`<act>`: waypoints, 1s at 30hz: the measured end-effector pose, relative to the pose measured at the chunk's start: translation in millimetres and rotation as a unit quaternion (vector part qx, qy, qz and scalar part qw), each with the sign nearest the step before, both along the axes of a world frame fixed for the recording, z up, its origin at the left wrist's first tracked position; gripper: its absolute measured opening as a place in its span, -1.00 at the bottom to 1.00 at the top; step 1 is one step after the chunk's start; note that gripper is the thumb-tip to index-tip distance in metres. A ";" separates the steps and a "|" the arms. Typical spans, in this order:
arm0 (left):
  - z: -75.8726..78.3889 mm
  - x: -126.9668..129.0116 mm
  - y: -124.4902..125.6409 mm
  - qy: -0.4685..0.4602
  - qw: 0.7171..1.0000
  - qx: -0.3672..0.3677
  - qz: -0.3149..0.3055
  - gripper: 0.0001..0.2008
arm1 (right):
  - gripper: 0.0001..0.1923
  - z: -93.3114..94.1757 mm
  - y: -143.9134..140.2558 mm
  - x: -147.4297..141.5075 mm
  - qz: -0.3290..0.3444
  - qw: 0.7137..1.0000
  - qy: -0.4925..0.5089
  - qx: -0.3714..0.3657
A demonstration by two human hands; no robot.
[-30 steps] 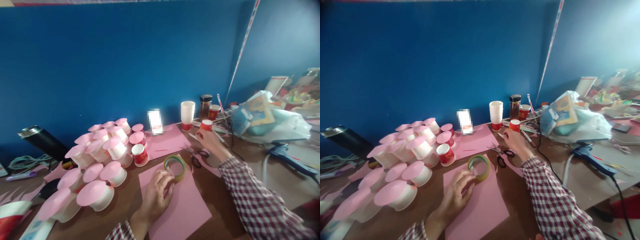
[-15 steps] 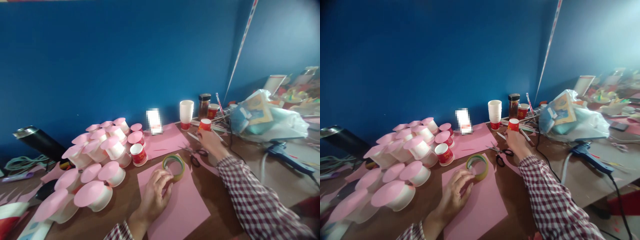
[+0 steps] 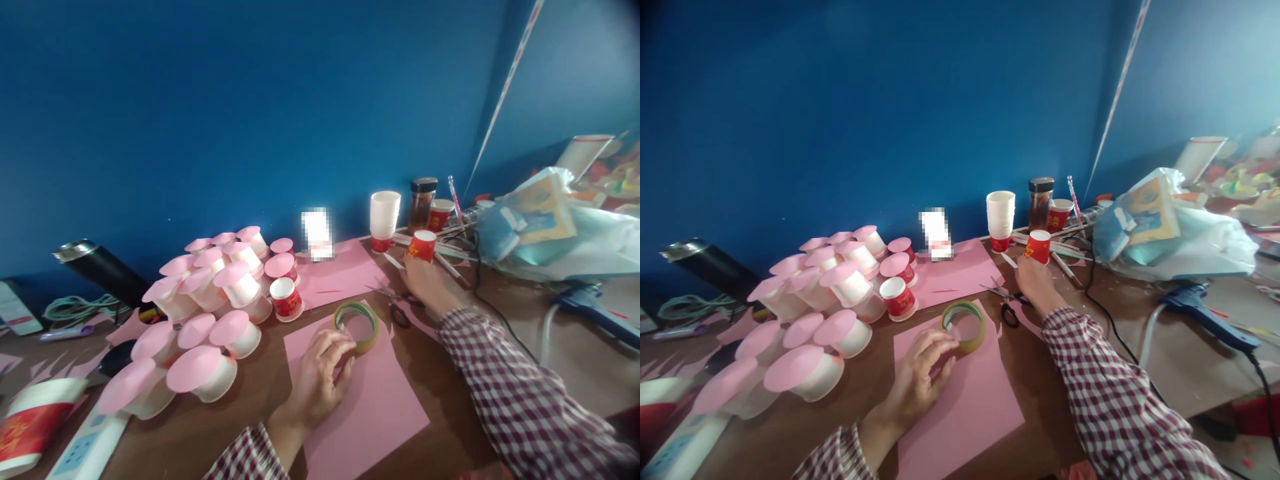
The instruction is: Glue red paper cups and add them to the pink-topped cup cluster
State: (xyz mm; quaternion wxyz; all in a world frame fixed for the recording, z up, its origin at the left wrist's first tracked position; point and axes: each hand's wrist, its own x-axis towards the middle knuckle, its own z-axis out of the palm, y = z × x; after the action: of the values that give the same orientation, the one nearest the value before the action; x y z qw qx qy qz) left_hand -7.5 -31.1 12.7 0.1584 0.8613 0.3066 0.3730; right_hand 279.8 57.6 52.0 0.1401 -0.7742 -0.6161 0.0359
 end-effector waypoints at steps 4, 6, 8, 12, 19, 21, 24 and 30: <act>0.9 -0.8 -0.4 0.004 1.000 0.006 -0.003 -0.73 | -0.71 -5.1 4.7 -5.1 0.001 0.996 -0.014 0.092; 1.1 -1.0 -0.3 0.008 1.000 0.008 -0.003 -0.72 | -0.72 -9.7 6.9 -7.9 0.026 0.988 -0.006 0.154; 1.2 -1.0 -0.3 0.014 1.000 0.015 -0.003 -0.70 | -0.75 -14.6 8.4 -10.8 0.049 0.979 0.013 0.198; 0.6 -0.4 -1.0 0.037 0.999 0.034 0.002 -0.66 | -0.78 -23.5 10.9 -16.0 0.105 0.955 0.035 0.274; 3.3 4.4 -11.3 0.098 0.991 0.074 0.046 -0.67 | -0.82 -30.4 9.6 -26.4 0.144 0.923 0.177 0.310; 6.0 5.7 -15.4 0.125 0.987 0.084 0.061 -0.65 | -0.79 -25.4 5.4 -32.8 0.140 0.907 0.253 0.305; 9.4 5.5 -19.6 0.163 0.979 0.102 0.070 -0.61 | -0.62 -9.6 -5.0 -44.1 0.142 0.873 0.380 0.269; 14.3 9.8 -25.0 0.225 0.964 0.117 0.084 -0.56 | -0.76 26.9 -28.4 -58.6 0.143 0.829 0.510 0.178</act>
State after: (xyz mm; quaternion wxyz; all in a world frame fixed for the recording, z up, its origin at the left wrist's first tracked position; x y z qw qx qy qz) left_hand 2.3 -56.1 27.1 -0.0485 0.9066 0.3599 0.2149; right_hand 221.2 29.3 78.9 0.5634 -0.5106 -0.5564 0.3352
